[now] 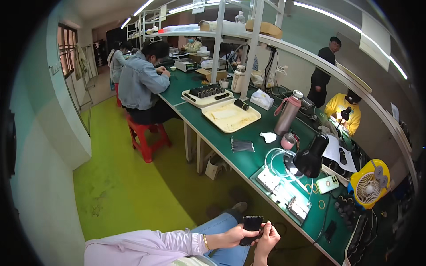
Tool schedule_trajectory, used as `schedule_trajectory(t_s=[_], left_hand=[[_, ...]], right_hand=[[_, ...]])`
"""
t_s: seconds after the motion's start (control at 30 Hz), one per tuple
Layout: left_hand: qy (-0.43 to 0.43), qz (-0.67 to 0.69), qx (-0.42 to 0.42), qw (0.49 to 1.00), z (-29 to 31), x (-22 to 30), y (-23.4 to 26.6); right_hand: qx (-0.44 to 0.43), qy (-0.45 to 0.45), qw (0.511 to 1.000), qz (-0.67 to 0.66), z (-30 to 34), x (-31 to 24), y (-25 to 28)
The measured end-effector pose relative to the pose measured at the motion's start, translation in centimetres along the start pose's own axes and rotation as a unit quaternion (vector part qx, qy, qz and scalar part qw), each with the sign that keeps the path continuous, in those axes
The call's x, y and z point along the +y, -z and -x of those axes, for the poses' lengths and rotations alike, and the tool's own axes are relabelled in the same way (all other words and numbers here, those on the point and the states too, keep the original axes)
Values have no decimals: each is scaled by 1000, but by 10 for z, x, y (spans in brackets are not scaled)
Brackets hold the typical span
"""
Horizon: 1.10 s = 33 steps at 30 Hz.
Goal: Assembling and inspecting small electronic components, likely parts of a mobile phone, on a factory production line.
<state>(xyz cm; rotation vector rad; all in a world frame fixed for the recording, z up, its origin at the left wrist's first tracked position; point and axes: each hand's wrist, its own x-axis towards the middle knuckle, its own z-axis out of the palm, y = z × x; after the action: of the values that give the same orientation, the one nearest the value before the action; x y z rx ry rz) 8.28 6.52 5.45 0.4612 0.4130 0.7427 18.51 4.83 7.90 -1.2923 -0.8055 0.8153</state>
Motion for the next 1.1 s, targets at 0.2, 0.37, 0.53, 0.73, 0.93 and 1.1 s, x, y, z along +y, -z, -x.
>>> schedule_trajectory(t_s=[0.2,0.37,0.53,0.73,0.93,1.1], left_hand=[[32,-38,-40,998,9,-4,2],[9,-19,4,1000,18,-8,17],[10,11,43,999,6,-15,35],[16,0,54,998,-16,-22,67],[2,24,75,997,-25,-13,72],[-5,32,65,997,-23,-19,56]], right_hand=[[28,27,999,-21,17,5,8],[3,-45,999,9,20,17,-5],[3,-27,998,60,8,57,1],[18,-85,996,31,-2,66,-21],[-18,-103,994,28,-17,70,-27],[-1,-87,996,15,-14,63,-18]])
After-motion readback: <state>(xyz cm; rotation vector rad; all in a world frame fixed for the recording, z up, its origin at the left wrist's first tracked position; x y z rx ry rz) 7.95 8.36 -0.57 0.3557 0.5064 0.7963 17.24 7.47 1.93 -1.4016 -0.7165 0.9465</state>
